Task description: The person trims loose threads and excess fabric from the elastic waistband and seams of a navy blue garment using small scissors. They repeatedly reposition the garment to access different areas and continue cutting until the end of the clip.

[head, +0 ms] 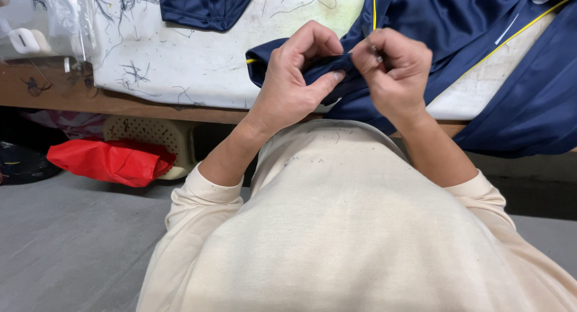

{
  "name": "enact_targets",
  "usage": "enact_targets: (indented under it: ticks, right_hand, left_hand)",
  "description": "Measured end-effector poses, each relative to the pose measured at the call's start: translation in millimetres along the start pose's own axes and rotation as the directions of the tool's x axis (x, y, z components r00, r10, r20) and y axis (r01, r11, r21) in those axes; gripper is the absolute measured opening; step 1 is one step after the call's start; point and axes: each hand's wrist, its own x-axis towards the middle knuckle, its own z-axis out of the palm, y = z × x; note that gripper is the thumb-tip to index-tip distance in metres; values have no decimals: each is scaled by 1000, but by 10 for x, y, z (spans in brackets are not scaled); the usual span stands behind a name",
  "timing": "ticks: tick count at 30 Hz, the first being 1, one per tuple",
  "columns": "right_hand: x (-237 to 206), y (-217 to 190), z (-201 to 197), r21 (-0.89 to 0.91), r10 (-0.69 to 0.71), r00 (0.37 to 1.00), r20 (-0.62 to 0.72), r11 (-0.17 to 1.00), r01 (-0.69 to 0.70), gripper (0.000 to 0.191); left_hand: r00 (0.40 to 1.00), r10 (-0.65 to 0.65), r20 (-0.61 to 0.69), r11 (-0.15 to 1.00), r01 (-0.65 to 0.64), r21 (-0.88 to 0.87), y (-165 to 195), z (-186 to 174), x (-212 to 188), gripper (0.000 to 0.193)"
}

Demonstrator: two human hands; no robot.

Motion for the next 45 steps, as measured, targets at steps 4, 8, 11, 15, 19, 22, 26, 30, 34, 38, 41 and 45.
enact_targets:
  ticks: [4,8,11,15,19,22,26,30,34,38,41,45]
  right_hand:
    - [144,-21,-249,21,40,981,-189,999,-37,16]
    - [207,-100,-446,-159,-24,980,-199,987,-9,9]
    - [127,-123,-388,-249,-82,996,-37,966,71,7]
    - [53,-77,-183,29,167,982,93,985,-170,9]
    - [95,-34,-177,364,352,902,251,829,-425,7]
    - [113,-6,-254,521,417,856,305,680,-516,3]
    - [50,42,-239,566,434,853,290,641,-519,4]
    - [-33,59,-152,457,344,914,214,792,-405,7]
    - [-55,50,-153,422,247,944,217,848,-319,5]
    - [-32,92,-200,549,309,917,250,735,-398,5]
    - [-24,152,-204,660,334,895,297,605,-445,7]
    - [-11,208,-200,713,321,839,439,444,-542,7]
  left_hand:
    - [997,-66,44,979,73,-190,-64,-17,20,25]
    - [996,-85,15,980,86,-177,-88,-56,14,27]
    - [1000,-19,-21,994,16,-105,-83,-33,4,33]
    - [998,55,-40,998,-53,42,-63,-9,5,37]
    - [985,174,-3,971,-172,168,23,-135,36,40]
    - [935,343,-88,852,-270,448,167,-271,54,40]
    - [910,377,-171,763,-201,615,338,-287,42,26]
    - [931,328,-160,811,-191,553,243,29,-36,21]
    - [940,273,-205,879,-157,451,-70,154,-76,12]
    - [931,125,-343,989,-144,-31,-320,-68,-26,11]
    - [920,61,-388,952,-171,-255,-391,-274,50,12]
    - [955,199,-221,976,-173,133,-337,-237,65,12]
